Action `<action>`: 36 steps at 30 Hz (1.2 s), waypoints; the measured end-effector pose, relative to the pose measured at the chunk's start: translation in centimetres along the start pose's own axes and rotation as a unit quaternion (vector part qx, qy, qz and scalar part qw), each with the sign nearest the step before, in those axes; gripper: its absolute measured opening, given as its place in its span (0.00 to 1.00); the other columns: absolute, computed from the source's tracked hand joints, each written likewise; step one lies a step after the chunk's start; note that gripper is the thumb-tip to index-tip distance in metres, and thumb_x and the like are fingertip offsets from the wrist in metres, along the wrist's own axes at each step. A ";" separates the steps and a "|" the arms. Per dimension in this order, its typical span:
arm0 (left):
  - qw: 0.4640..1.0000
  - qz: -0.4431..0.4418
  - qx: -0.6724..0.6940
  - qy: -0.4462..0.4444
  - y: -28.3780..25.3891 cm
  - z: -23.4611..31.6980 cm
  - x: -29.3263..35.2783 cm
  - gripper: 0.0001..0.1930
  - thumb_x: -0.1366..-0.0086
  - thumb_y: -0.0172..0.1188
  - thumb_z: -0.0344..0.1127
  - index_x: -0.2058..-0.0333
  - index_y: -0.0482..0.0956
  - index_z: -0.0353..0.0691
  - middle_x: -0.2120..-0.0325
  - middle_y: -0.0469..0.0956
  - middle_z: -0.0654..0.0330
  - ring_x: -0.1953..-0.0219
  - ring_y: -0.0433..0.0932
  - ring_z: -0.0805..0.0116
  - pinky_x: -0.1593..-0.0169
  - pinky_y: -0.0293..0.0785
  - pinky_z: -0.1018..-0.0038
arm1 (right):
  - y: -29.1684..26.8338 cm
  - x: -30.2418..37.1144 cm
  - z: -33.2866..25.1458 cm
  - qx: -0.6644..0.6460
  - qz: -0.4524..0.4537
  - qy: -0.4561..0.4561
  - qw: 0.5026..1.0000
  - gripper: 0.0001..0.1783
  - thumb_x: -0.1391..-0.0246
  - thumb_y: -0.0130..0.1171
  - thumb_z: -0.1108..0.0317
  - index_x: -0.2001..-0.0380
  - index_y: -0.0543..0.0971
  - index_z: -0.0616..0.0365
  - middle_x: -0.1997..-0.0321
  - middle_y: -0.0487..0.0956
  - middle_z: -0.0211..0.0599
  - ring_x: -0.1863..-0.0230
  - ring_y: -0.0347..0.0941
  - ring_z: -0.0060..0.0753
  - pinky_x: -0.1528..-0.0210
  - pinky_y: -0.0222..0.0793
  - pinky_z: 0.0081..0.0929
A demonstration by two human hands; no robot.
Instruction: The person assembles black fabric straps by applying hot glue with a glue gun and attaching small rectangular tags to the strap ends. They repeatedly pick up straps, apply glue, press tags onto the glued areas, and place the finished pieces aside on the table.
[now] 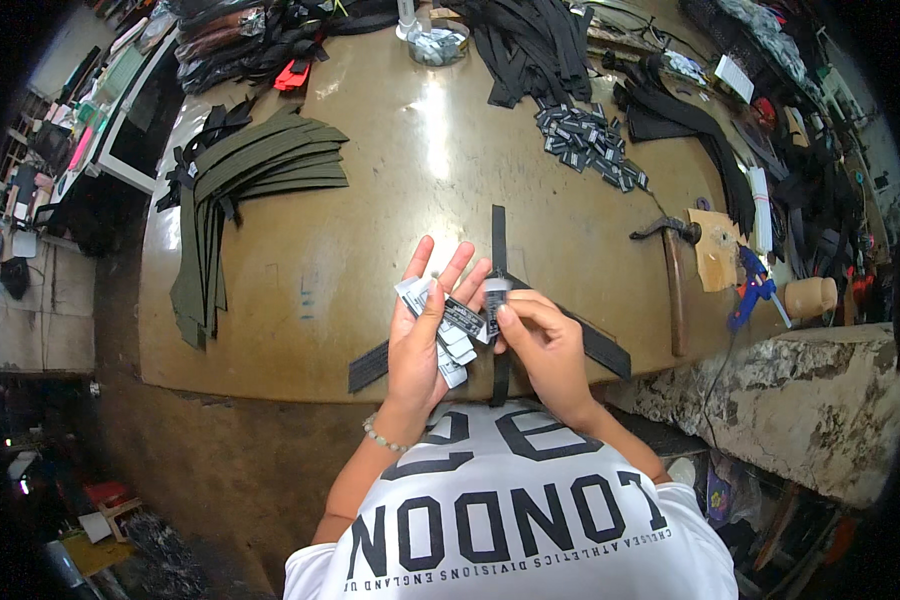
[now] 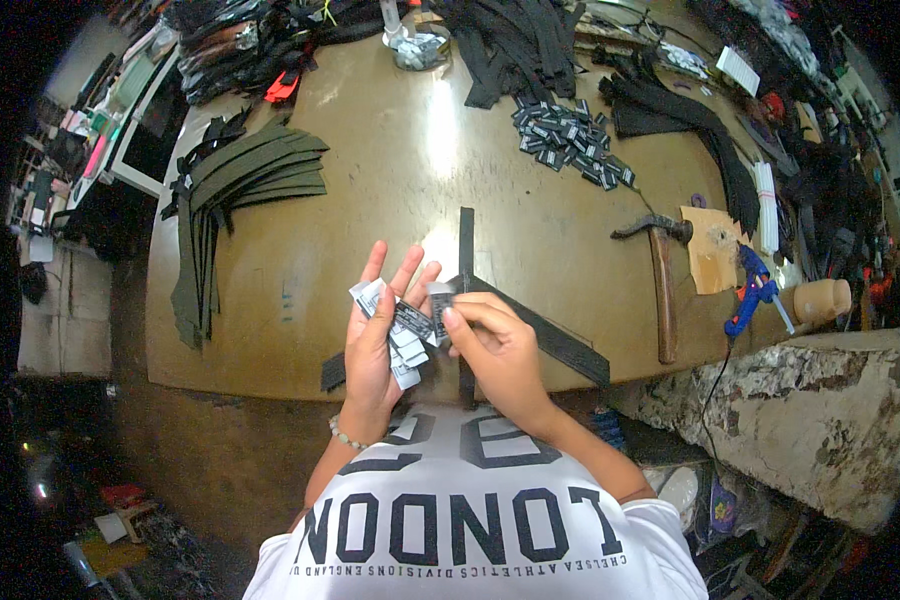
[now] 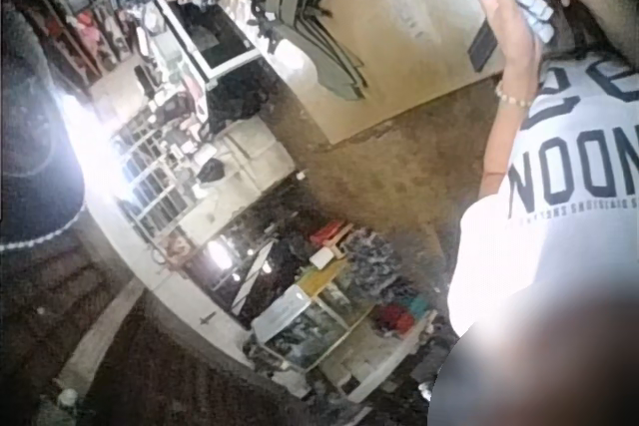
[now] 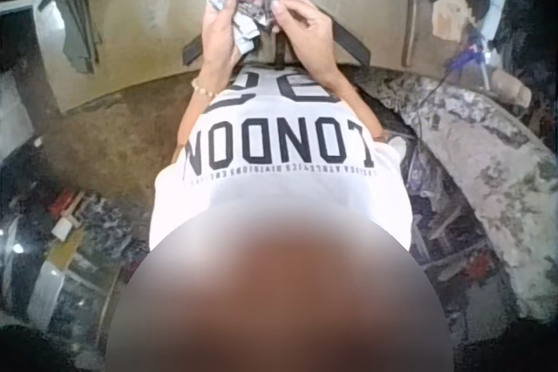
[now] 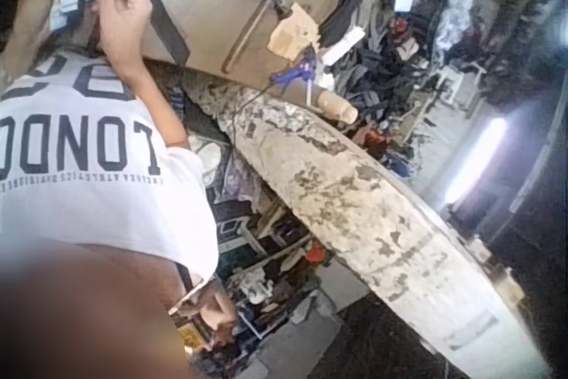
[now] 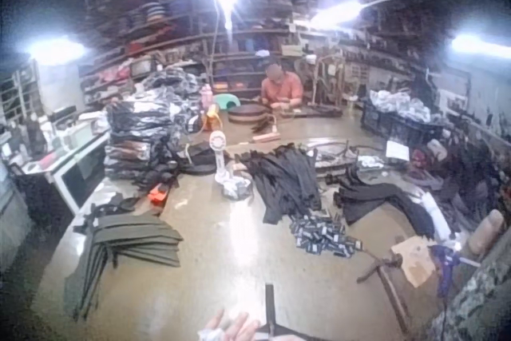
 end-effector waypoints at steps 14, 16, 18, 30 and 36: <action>0.995 0.086 0.048 -0.005 -1.7 0.7 -1.4 0.16 0.22 0.39 0.41 0.43 0.63 0.42 0.80 0.53 0.71 0.82 0.51 0.82 0.79 0.51 0.82 | 0.3 2.0 -4.1 0.358 -0.165 -0.290 0.872 0.16 0.59 0.64 0.84 0.62 0.83 0.62 0.61 0.80 0.39 0.62 0.78 0.39 0.61 0.76 0.28; 0.996 0.089 0.015 0.000 -1.6 1.3 -1.3 0.17 0.22 0.39 0.43 0.43 0.62 0.41 0.80 0.53 0.71 0.82 0.50 0.82 0.79 0.50 0.81 | 0.0 1.8 -4.1 0.327 -0.156 -0.263 0.894 0.15 0.58 0.64 0.84 0.63 0.83 0.62 0.62 0.81 0.39 0.64 0.79 0.37 0.62 0.76 0.27; 0.997 0.070 -0.023 0.001 -1.5 1.7 -1.0 0.18 0.22 0.39 0.44 0.41 0.61 0.41 0.81 0.52 0.71 0.83 0.49 0.82 0.79 0.48 0.81 | -0.3 1.7 -3.7 0.309 -0.150 -0.212 0.915 0.13 0.57 0.64 0.84 0.64 0.84 0.62 0.63 0.82 0.40 0.66 0.80 0.35 0.63 0.76 0.26; 0.932 0.226 -0.032 0.280 -1.4 13.5 -0.3 0.17 0.24 0.45 0.41 0.42 0.65 0.41 0.83 0.51 0.73 0.85 0.49 0.84 0.84 0.50 0.83 | -5.4 3.9 -6.6 0.117 -0.015 -0.272 0.955 0.11 0.61 0.67 0.86 0.71 0.84 0.62 0.63 0.83 0.43 0.63 0.81 0.35 0.60 0.78 0.29; 0.917 0.091 -0.376 0.102 -2.9 8.4 0.5 0.11 0.33 0.62 0.39 0.56 0.79 0.41 0.80 0.68 0.74 0.84 0.59 0.87 0.82 0.55 0.85 | -3.6 1.6 0.3 -0.264 -0.125 0.214 0.932 0.07 0.40 0.60 0.74 0.61 0.80 0.67 0.62 0.81 0.40 0.63 0.80 0.29 0.60 0.78 0.20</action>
Point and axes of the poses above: each hand's wrist, its own x-axis away from the middle knuckle, its own y-axis out of the palm, z = x × y, the point moved 8 cm from there along -x, towards the middle knuckle
